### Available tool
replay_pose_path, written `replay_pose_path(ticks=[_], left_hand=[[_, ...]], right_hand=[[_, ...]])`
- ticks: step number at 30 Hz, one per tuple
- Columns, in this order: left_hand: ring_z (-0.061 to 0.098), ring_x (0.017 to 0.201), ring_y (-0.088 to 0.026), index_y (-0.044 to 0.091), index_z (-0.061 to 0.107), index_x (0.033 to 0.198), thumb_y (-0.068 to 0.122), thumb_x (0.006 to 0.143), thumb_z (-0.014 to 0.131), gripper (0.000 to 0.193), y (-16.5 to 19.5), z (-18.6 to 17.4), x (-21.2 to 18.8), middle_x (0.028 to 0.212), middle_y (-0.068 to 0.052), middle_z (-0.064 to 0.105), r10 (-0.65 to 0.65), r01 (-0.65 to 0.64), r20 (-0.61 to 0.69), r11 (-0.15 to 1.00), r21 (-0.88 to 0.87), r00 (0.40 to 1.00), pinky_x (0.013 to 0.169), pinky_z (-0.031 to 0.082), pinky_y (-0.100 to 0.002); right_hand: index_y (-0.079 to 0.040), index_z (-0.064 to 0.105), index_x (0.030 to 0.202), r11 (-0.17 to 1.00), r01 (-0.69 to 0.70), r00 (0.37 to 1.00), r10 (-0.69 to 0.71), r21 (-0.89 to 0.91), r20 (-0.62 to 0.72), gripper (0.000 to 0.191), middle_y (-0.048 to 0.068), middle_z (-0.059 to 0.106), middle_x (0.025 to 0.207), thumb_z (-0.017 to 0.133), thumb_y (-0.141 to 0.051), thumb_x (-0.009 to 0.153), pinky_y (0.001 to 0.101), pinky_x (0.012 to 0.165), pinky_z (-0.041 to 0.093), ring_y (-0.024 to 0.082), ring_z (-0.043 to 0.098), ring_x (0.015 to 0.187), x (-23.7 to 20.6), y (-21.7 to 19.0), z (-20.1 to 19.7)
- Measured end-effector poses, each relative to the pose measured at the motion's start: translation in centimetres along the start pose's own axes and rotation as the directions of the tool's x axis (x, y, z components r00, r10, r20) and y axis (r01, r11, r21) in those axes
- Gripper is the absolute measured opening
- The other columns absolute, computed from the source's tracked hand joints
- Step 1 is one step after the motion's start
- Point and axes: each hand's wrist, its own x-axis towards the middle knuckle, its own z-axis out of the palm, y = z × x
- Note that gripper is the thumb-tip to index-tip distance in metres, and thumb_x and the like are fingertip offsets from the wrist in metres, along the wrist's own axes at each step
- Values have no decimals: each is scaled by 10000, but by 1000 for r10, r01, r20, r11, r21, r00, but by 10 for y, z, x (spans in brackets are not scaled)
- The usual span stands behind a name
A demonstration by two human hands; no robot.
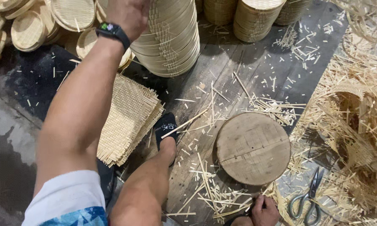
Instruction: The person sits on the floor assembling bamboo steamer trays. They lay a square woven bamboo mat over a round wooden rim, press a wooden block into the center to seat the mat, fold the overhanging edges down, and trim the excess mat with scissors, stacking finished trays aside.
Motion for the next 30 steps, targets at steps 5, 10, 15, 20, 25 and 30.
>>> replay_pose_path(ticks=[5, 10, 15, 20, 25, 30], left_hand=[[693, 898, -355, 59, 770, 1027, -110, 717, 701, 359, 19, -13, -3, 970, -154, 727, -127, 117, -66, 983, -138, 990, 781, 561, -447], [669, 1061, -360, 22, 761, 1104, -172, 718, 709, 436, 28, -19, 1, 1140, -163, 723, -164, 134, -110, 963, -235, 980, 901, 537, -437], [597, 1293, -332, 110, 689, 1381, -52, 906, 755, 506, 40, -16, -2, 1344, -122, 676, -288, 288, 59, 958, 10, 956, 1112, 511, -449], [322, 1563, -436, 52, 321, 1656, 178, 1014, 788, 804, 112, -23, -97, 1670, -285, 320, -213, 218, 112, 975, -36, 971, 1293, 295, -556], [241, 1541, -380, 116, 53, 1673, 605, 659, 850, 1379, 184, -46, -264, 1650, -239, 244, -481, 494, 859, 798, 345, 177, 1270, 233, -488], [292, 1453, -502, -72, 255, 1530, 595, 742, 856, 1194, 168, -50, -345, 1568, -358, 302, -592, 543, 788, 723, 427, 169, 1203, 307, -469]], right_hand=[[-44, 737, 899, 1000, -1, 1000, 1, 26, -6, 184, 143, 673, 798, 675, -209, 954, 392, 722, 538, 281, 669, 713, -2, 4, -1], [-38, 723, 876, 998, -69, 996, 69, 0, 48, 201, 146, 649, 757, 669, -216, 953, 401, 677, 526, 295, 657, 664, -4, 7, -4], [-49, 713, 861, 999, -38, 999, 38, -16, 16, 220, 145, 659, 793, 659, -233, 968, 413, 711, 524, 334, 658, 739, -6, 11, -4], [-59, 722, 878, 997, -81, 997, 81, -3, 5, 220, 144, 678, 812, 652, -250, 961, 419, 697, 524, 334, 666, 729, -9, 18, -3], [-65, 723, 880, 999, -19, 1000, 19, 26, -8, 202, 137, 676, 818, 642, -232, 960, 416, 701, 523, 335, 664, 739, -13, 29, -4], [-72, 729, 873, 997, -62, 997, 60, 53, 41, 198, 127, 681, 792, 642, -228, 959, 403, 704, 533, 309, 674, 718, -16, 38, -3]])
